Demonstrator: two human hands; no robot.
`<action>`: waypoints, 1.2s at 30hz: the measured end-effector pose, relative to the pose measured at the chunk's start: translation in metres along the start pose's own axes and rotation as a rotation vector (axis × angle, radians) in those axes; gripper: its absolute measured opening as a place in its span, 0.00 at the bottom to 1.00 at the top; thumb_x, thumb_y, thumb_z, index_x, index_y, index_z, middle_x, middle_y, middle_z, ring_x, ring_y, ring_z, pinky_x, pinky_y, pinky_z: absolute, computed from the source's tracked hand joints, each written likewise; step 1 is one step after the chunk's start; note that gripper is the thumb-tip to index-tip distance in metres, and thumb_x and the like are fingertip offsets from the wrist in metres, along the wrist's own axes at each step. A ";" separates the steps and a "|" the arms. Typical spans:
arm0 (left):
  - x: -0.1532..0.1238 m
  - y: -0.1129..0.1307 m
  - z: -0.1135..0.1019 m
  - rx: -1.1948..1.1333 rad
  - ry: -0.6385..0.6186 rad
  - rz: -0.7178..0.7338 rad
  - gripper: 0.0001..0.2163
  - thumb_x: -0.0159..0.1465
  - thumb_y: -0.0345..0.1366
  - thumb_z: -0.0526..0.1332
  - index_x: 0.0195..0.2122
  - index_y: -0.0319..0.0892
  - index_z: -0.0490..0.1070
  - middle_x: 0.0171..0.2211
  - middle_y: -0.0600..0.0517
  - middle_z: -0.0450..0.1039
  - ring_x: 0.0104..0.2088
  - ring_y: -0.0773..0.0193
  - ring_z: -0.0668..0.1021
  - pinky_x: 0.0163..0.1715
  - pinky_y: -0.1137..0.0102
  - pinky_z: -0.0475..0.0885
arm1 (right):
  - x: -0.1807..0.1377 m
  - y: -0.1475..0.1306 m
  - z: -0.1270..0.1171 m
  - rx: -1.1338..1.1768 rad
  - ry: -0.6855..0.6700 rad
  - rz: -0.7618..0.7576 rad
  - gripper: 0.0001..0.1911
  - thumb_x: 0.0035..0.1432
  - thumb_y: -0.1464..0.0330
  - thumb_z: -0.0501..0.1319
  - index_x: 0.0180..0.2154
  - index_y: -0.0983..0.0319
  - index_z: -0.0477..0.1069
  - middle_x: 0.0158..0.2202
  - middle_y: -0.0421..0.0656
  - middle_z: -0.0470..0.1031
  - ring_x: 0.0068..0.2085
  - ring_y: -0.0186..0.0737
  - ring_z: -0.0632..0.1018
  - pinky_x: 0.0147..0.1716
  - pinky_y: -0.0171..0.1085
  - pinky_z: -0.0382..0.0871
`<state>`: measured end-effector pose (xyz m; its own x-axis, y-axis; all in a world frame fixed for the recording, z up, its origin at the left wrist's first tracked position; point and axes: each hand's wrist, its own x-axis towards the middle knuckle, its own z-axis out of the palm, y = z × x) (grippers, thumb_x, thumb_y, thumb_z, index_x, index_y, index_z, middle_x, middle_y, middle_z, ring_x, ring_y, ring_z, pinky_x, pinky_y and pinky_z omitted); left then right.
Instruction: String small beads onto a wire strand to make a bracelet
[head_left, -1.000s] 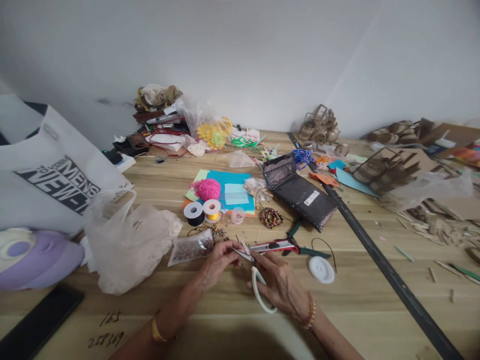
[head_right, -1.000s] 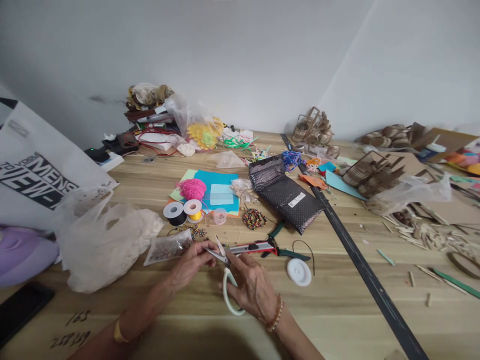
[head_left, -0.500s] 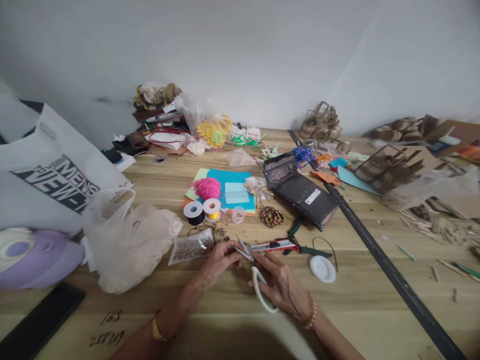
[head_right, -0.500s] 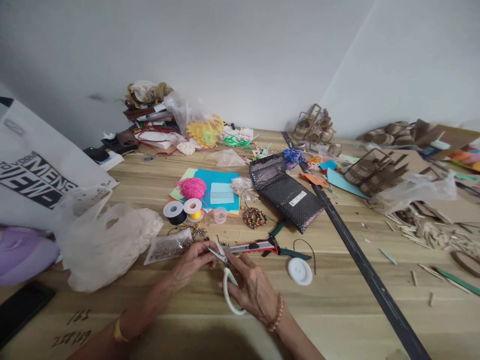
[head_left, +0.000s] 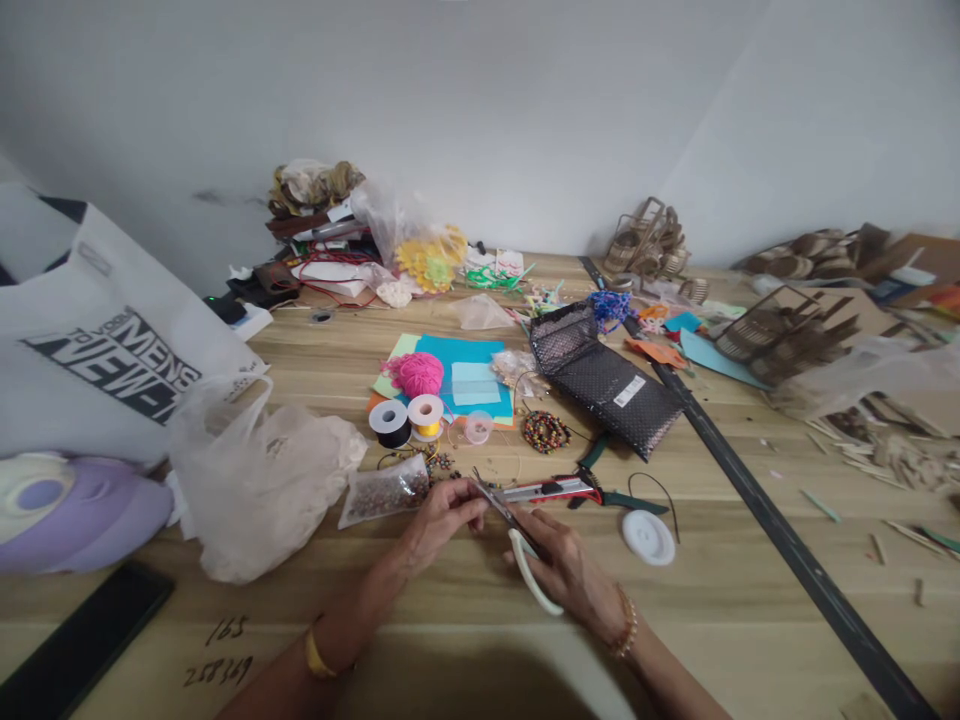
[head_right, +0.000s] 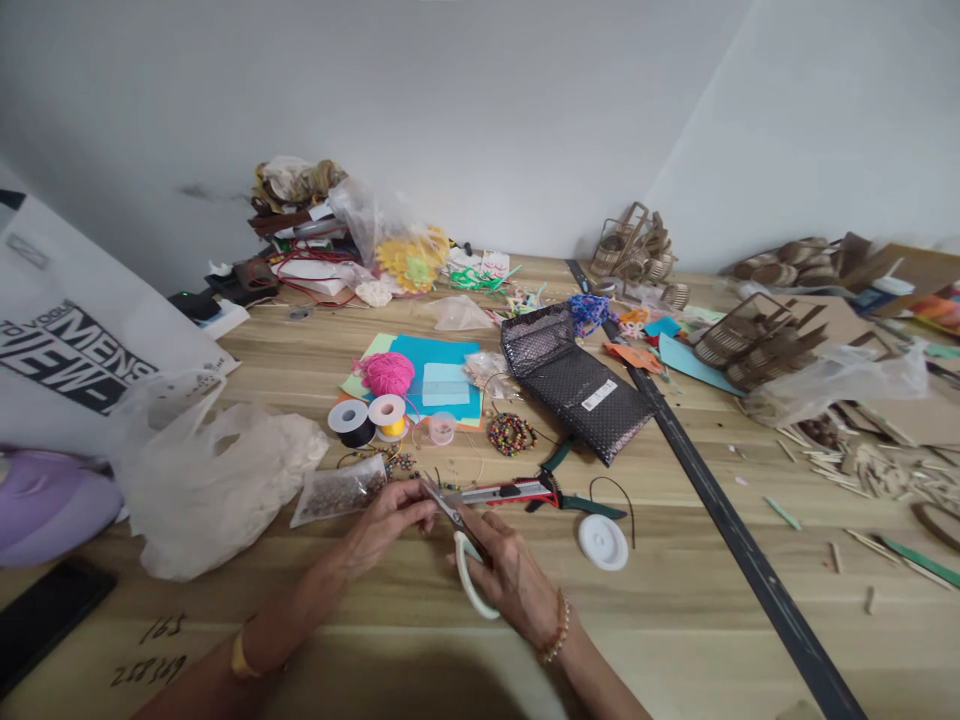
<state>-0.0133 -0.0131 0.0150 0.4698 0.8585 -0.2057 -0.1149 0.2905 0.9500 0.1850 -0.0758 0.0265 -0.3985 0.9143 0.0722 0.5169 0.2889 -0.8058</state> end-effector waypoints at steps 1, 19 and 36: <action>0.000 0.000 0.000 0.003 0.005 -0.003 0.12 0.52 0.42 0.67 0.26 0.37 0.73 0.19 0.55 0.69 0.22 0.68 0.69 0.25 0.73 0.64 | 0.000 0.001 0.000 0.018 0.011 0.005 0.23 0.62 0.63 0.58 0.58 0.59 0.65 0.39 0.47 0.75 0.39 0.44 0.77 0.40 0.38 0.73; -0.002 0.000 0.001 -0.095 0.096 -0.008 0.13 0.51 0.42 0.68 0.28 0.37 0.72 0.19 0.56 0.69 0.21 0.69 0.69 0.25 0.73 0.63 | -0.008 -0.014 -0.015 -0.016 -0.059 0.096 0.26 0.60 0.64 0.61 0.60 0.59 0.63 0.45 0.48 0.73 0.41 0.43 0.76 0.44 0.38 0.71; 0.001 0.000 -0.005 -0.360 0.090 0.020 0.12 0.52 0.40 0.70 0.27 0.37 0.72 0.23 0.53 0.70 0.24 0.70 0.71 0.27 0.73 0.62 | -0.024 0.005 -0.036 -0.585 -0.154 -0.088 0.28 0.56 0.79 0.56 0.57 0.55 0.66 0.44 0.47 0.72 0.44 0.46 0.73 0.43 0.43 0.70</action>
<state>-0.0169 -0.0102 0.0141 0.3876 0.8943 -0.2233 -0.4315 0.3901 0.8134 0.2244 -0.0858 0.0414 -0.5408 0.8412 0.0031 0.7901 0.5092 -0.3414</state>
